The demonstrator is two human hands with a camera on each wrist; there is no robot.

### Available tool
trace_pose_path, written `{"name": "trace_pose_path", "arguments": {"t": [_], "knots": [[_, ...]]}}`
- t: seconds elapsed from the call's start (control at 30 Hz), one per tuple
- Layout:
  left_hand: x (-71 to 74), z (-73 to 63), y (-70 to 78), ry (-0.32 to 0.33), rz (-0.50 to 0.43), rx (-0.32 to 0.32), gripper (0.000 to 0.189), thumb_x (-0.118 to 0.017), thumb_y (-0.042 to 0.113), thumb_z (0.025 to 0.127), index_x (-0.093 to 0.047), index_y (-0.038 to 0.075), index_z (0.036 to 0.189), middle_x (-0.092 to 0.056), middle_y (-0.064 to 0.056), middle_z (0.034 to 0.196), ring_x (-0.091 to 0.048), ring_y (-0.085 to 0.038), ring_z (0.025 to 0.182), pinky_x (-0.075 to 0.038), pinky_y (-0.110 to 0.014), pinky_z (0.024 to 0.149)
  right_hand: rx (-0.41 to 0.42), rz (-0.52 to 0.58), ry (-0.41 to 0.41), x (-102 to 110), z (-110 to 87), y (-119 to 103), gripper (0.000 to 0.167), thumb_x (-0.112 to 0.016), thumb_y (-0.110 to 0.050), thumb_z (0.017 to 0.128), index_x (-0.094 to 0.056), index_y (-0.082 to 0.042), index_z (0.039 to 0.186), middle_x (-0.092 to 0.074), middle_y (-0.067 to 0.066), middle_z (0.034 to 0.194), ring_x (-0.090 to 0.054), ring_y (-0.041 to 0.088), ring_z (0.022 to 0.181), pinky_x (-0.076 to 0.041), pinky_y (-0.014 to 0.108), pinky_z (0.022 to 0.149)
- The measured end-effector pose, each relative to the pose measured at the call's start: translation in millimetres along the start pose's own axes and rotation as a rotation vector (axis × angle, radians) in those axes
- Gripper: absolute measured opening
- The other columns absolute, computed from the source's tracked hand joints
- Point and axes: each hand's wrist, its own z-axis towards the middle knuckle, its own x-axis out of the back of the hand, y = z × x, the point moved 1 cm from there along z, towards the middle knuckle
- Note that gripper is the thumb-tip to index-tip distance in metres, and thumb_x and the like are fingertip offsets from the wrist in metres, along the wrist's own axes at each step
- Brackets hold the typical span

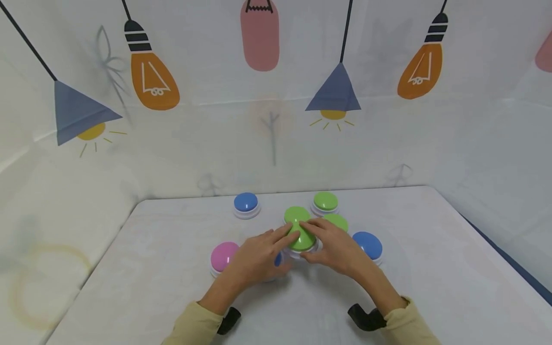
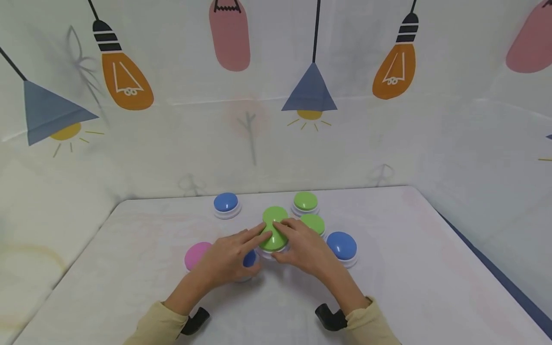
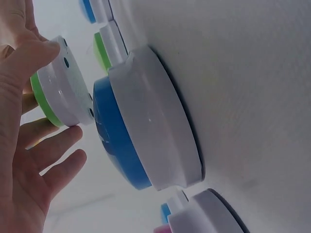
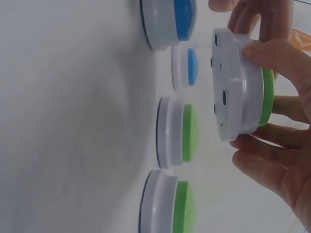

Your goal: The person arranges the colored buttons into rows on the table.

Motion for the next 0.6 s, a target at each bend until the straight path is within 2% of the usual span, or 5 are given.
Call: {"name": "trace_pose_path", "arguments": {"t": [0.2,0.4,0.6], "knots": [[-1.8,-1.2,6.7,-0.096,-0.027,0.009,0.08,-0.079,0.049,0.079,-0.048,0.02,0.147,-0.047,-0.009,0.151,-0.065,-0.031,0.116,-0.057,-0.04,0.089,-0.019,-0.013,0.011,-3,-8.5,4,0.067,-0.082,-0.031,0.08,-0.058,-0.006,0.138,-0.059,0.012,0.133,-0.059,0.03,0.121,-0.052,0.048,0.096],[-5.8,-1.3,12.3,-0.125,-0.006,-0.004,0.079,-0.076,0.052,0.08,-0.048,0.021,0.147,-0.047,-0.009,0.151,-0.065,-0.032,0.115,-0.058,-0.04,0.086,-0.039,-0.044,0.013,-5,-16.8,6,0.067,-0.083,-0.033,0.079,-0.059,-0.008,0.136,-0.06,0.012,0.131,-0.06,0.031,0.118,-0.053,0.049,0.094],[-9.1,-0.8,15.3,-0.156,-0.002,-0.007,0.079,-0.076,0.052,0.08,-0.048,0.021,0.147,-0.045,-0.01,0.152,-0.064,-0.031,0.117,-0.056,-0.04,0.092,-0.035,-0.071,0.01,-9,-20.9,7,0.066,-0.083,-0.032,0.078,-0.06,-0.007,0.135,-0.06,0.012,0.131,-0.06,0.032,0.118,-0.054,0.049,0.093]]}}
